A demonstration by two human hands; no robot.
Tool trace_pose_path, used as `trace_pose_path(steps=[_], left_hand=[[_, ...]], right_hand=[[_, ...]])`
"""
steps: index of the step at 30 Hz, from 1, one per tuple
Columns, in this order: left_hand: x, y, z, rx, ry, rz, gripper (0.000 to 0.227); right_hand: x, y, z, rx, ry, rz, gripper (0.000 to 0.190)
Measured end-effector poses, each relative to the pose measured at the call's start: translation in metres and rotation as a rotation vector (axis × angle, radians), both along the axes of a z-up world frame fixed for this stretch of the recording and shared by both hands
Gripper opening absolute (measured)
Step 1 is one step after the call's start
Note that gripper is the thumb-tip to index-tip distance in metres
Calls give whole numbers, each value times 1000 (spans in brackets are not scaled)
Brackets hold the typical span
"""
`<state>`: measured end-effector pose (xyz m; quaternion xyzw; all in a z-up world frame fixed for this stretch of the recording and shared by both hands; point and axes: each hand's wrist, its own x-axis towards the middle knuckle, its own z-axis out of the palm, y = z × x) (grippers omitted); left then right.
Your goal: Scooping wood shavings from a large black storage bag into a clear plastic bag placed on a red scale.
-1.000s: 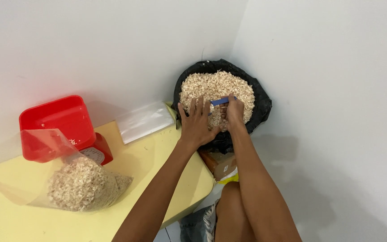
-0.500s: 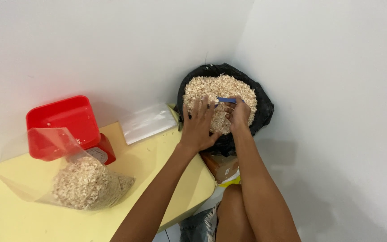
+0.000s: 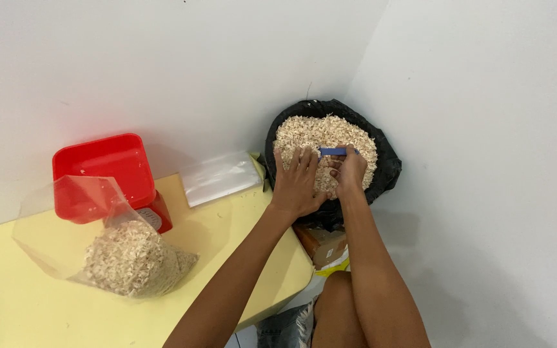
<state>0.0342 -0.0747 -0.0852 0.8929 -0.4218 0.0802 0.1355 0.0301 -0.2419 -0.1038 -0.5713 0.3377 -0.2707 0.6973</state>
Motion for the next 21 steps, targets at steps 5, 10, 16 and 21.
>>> trace_pose_path(steps=[5,10,16,21], left_hand=[[-1,8,15,-61,10,-21,96],[-12,44,55,-205,15,-47,93],[-49,152,137,-372,-74,-54,102],[-86,255,180,-671,-207,121,37]], right_hand=[[2,1,6,44,5,-57,40],[2,5,18,32,-112,-54,39],[-8,48,62,7,-246,76,36],[-15,105,94,77,-278,215,31]])
